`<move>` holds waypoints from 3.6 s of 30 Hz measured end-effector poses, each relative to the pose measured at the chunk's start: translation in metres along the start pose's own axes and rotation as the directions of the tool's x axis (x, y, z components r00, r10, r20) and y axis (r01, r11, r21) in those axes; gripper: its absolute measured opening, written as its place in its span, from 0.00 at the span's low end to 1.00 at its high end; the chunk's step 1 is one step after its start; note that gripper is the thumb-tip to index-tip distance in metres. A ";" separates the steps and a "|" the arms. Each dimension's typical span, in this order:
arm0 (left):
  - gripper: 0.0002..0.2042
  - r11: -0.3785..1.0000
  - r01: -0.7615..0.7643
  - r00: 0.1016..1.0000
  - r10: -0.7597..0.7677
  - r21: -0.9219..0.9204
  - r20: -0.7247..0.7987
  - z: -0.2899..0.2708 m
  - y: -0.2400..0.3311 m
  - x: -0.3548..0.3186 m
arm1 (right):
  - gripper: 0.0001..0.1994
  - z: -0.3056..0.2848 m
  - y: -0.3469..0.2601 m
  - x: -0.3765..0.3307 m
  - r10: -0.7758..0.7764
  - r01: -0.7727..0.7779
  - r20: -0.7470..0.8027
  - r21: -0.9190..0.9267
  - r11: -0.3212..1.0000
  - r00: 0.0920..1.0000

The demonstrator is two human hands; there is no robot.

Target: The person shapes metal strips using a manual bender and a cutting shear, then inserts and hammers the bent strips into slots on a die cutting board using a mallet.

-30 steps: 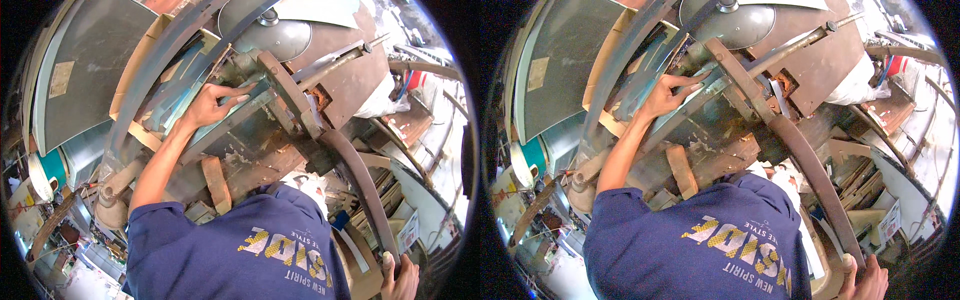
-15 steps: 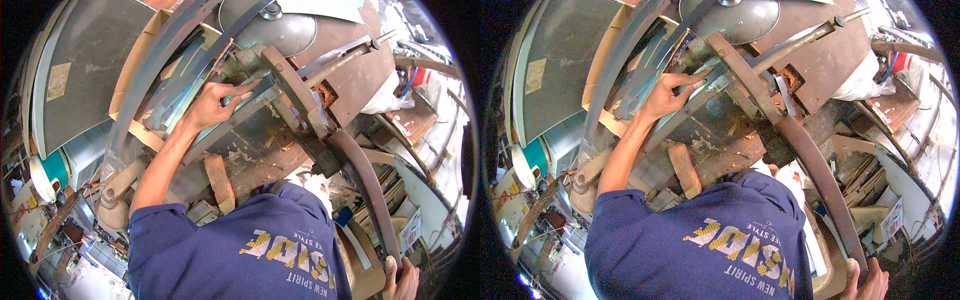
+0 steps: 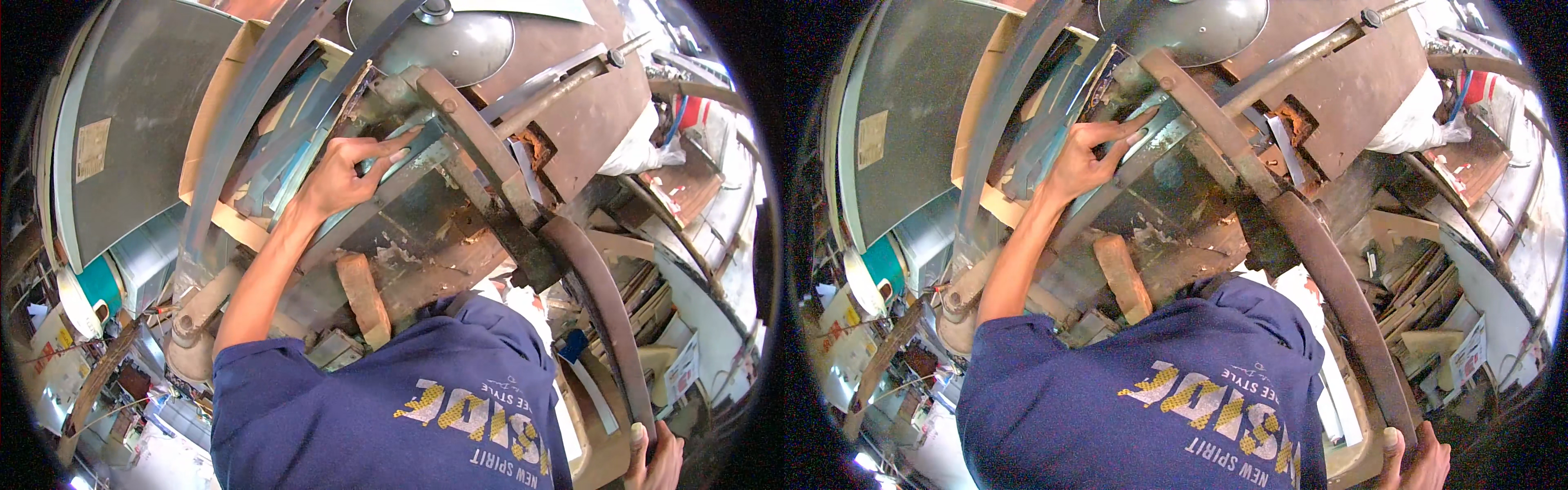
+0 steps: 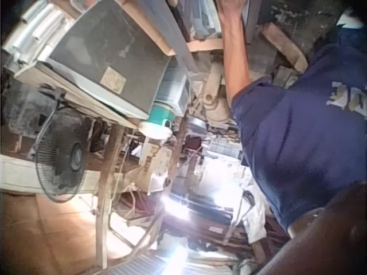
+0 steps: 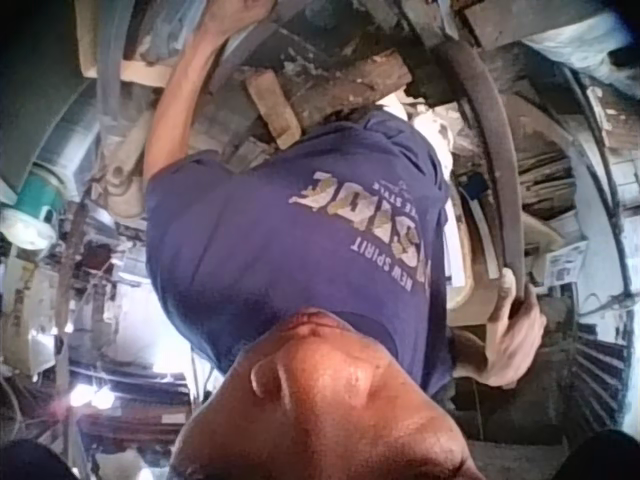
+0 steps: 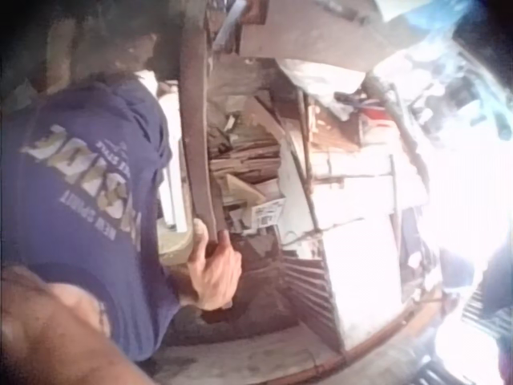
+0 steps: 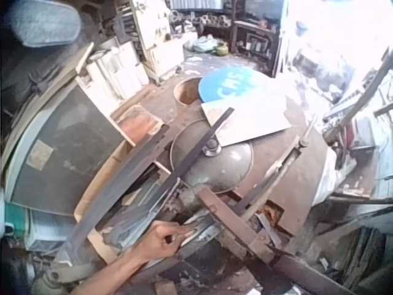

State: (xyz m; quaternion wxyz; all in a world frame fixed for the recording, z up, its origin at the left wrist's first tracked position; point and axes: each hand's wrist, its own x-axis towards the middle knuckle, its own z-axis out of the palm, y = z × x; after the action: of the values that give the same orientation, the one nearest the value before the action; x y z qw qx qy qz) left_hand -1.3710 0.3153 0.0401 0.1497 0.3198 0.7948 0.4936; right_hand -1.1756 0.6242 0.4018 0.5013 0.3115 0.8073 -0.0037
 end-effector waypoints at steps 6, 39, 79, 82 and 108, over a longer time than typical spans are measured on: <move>0.22 1.000 0.001 1.000 -0.001 -0.003 0.021 0.000 -0.002 0.001 | 0.29 0.002 0.002 0.000 0.007 -0.007 0.006 0.039 0.999 1.000; 0.10 0.873 0.478 0.869 -0.452 0.100 -0.204 -0.013 0.037 -0.010 | 0.18 0.119 -0.065 0.341 -0.423 0.778 -0.682 0.363 0.514 0.597; 0.13 0.602 0.018 0.333 0.750 -0.799 0.572 0.512 0.516 -0.308 | 0.27 0.647 0.235 -0.106 0.945 0.787 -0.297 0.547 0.285 -0.136; 0.13 0.510 0.425 0.216 0.746 -0.748 0.630 0.554 0.550 -0.423 | 0.28 0.739 0.228 -0.177 0.956 0.719 -0.145 0.633 0.288 -0.255; 0.20 1.000 -0.003 -0.719 0.017 0.028 -0.695 0.464 0.548 -1.120 | 0.15 1.013 -0.076 -0.484 -0.341 0.835 0.864 0.470 0.285 -0.369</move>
State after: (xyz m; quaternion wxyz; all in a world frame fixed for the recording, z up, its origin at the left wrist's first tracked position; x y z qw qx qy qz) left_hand -0.0757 0.0688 0.2180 -0.6884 -0.3263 0.4343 0.4807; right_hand -0.2499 -0.0014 0.2678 0.8139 -0.3949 0.2938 -0.3085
